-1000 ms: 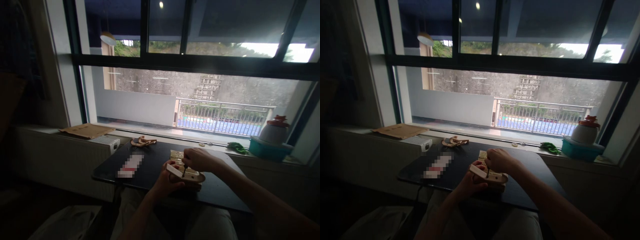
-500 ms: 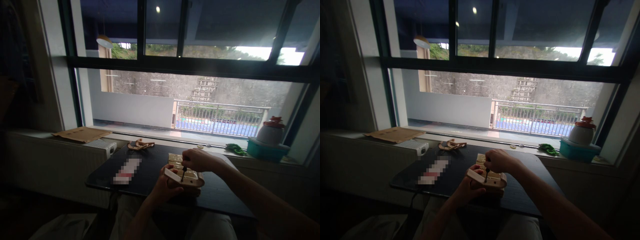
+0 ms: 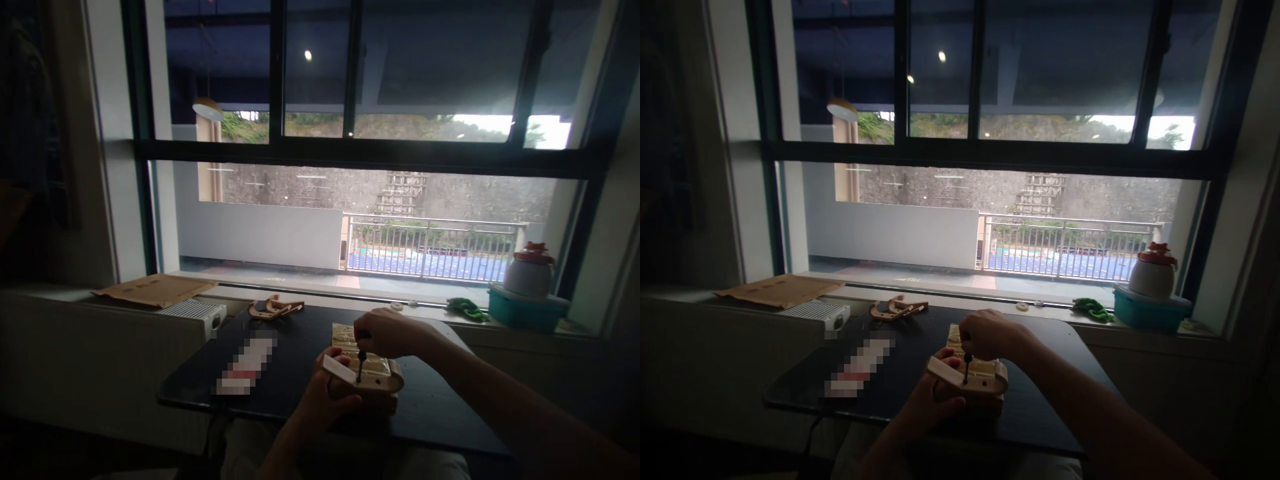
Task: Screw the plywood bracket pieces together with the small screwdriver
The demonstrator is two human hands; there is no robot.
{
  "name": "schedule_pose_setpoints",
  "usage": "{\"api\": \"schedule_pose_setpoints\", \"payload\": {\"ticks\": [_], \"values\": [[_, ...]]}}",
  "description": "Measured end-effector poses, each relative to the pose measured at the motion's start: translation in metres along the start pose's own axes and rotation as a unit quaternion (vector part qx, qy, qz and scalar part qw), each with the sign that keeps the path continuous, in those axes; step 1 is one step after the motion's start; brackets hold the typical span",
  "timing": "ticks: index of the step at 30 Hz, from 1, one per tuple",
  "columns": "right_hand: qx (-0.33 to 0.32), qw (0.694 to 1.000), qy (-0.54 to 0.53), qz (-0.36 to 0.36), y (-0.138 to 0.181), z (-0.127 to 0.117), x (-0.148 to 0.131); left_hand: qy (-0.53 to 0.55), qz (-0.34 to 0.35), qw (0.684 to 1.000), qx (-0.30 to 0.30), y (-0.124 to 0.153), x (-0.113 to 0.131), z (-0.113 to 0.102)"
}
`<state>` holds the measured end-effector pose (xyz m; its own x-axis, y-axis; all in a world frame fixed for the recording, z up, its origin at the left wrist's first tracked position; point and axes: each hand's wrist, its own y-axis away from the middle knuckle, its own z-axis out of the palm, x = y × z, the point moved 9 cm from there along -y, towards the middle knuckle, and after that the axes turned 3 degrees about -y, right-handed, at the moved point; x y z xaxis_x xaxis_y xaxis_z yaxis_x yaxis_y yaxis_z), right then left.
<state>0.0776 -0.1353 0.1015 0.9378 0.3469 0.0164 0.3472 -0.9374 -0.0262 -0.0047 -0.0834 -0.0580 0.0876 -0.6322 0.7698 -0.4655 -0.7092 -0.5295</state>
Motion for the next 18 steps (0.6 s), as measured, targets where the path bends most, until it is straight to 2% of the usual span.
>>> {"api": "schedule_pose_setpoints", "payload": {"ticks": [8,15,18], "values": [[0.053,0.996,0.011,0.074,0.013,0.013,0.014,0.011,-0.008,1.0,0.005,0.001,0.007,-0.002],[0.045,0.999,0.009,0.021,0.007,0.004,0.004,0.016,-0.017,1.0,-0.007,-0.001,0.005,-0.001],[0.047,0.999,0.006,0.022,0.003,0.006,0.003,0.015,-0.01,1.0,-0.006,-0.001,0.004,-0.001]]}}
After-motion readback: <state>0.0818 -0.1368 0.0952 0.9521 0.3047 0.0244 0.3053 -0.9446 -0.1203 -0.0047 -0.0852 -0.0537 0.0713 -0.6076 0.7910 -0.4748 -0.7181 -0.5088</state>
